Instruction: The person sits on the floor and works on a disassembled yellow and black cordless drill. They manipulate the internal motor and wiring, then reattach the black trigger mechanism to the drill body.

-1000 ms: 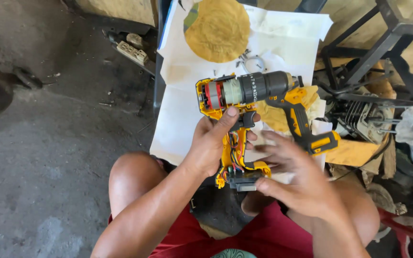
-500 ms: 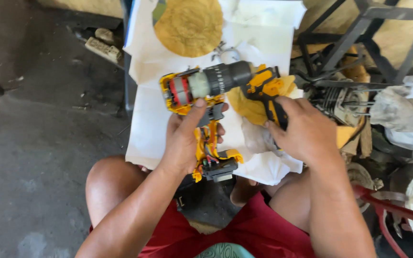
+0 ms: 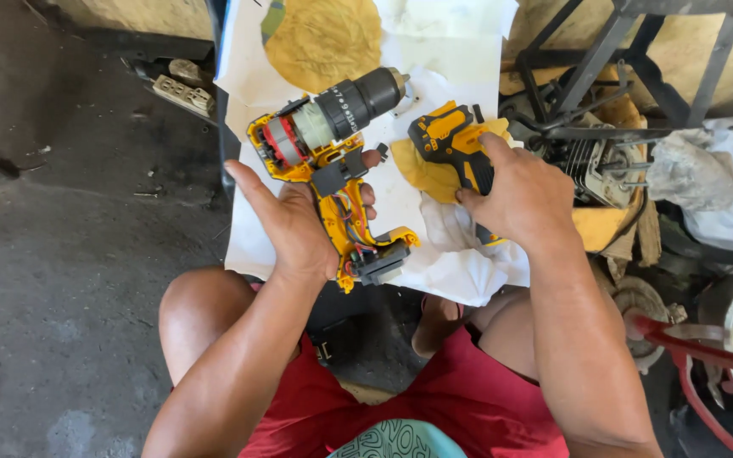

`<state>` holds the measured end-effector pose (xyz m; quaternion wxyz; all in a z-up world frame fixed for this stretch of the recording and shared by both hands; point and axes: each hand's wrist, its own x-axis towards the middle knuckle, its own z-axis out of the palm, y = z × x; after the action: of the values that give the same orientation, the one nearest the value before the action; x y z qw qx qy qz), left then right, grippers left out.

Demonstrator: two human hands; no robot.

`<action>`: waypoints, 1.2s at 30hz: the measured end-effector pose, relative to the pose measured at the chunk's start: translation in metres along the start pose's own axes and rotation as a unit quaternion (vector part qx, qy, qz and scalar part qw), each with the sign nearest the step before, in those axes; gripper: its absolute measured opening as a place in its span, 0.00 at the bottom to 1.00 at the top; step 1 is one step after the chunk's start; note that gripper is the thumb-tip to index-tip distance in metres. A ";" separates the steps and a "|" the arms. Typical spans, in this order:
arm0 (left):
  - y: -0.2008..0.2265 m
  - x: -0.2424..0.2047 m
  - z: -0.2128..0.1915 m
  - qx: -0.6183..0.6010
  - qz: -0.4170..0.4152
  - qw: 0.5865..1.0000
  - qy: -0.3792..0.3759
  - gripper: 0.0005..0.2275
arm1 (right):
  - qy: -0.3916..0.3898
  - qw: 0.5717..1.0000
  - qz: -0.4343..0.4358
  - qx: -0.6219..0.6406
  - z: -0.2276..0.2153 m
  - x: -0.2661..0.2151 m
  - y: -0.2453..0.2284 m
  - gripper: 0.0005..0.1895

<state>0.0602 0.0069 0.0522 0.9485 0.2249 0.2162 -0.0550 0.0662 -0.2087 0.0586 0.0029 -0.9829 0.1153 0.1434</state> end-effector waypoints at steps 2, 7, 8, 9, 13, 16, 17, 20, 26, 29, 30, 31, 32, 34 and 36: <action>-0.003 0.005 -0.005 -0.014 0.007 1.000 -0.023 0.43 | 0.011 1.000 -0.008 -0.006 -0.002 -0.001 0.000 0.41; -0.027 0.032 -0.046 -0.068 0.007 0.993 -0.101 0.45 | 0.042 0.999 -0.016 0.020 0.003 -0.007 0.002 0.42; -0.025 0.033 -0.050 -0.048 -0.004 0.993 -0.109 0.42 | 0.061 0.998 -0.025 0.020 0.006 -0.007 0.006 0.37; -0.024 0.036 -0.053 -0.028 -0.015 0.992 -0.120 0.38 | 0.083 0.996 -0.032 0.021 0.008 -0.005 0.011 0.32; -0.020 0.037 -0.056 0.031 -0.059 0.987 -0.146 0.28 | 0.218 0.971 -0.094 0.039 0.011 0.000 0.011 0.19; -0.015 0.028 -0.054 0.046 0.020 0.993 -0.107 0.11 | 0.323 0.919 -0.220 0.049 0.018 0.014 -0.012 0.10; -0.012 0.025 -0.054 0.055 0.037 0.992 -0.106 0.09 | 0.285 0.923 -0.256 0.039 0.017 0.019 -0.026 0.08; -0.009 0.016 -0.054 0.069 0.057 0.991 -0.099 0.09 | 0.234 0.910 -0.343 0.003 0.019 0.038 -0.051 0.08; -0.006 0.011 -0.065 0.099 0.081 0.984 -0.123 0.07 | 0.103 0.972 -0.209 0.034 0.054 0.078 -0.073 0.12; -0.015 0.012 -0.065 0.116 0.088 0.977 -0.156 0.05 | 0.026 0.985 -0.124 0.116 0.033 0.068 -0.073 0.13; -0.017 0.015 -0.067 0.119 0.086 0.976 -0.161 0.04 | 0.017 0.970 -0.228 0.082 0.025 0.064 -0.076 0.05; -0.021 0.021 -0.072 0.115 0.082 0.978 -0.155 0.04 | 0.009 0.971 -0.227 0.078 0.020 0.067 -0.083 0.05; -0.026 0.026 -0.078 0.129 0.090 0.970 -0.188 0.05 | -0.052 0.979 -0.196 0.011 0.016 0.069 -0.089 0.13; -0.028 0.027 -0.074 0.138 0.097 0.962 -0.217 0.05 | -0.117 0.978 -0.164 -0.062 0.009 0.071 -0.098 0.23; -0.016 0.025 -0.055 0.079 0.099 0.969 -0.211 0.05 | -0.176 0.963 -0.152 -0.139 0.003 0.077 -0.109 0.24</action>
<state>0.0581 0.0168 -0.0093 0.9526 0.3029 -0.0167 -0.0244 0.1616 -0.1196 0.0311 -0.0922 -0.9388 -0.0590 0.3267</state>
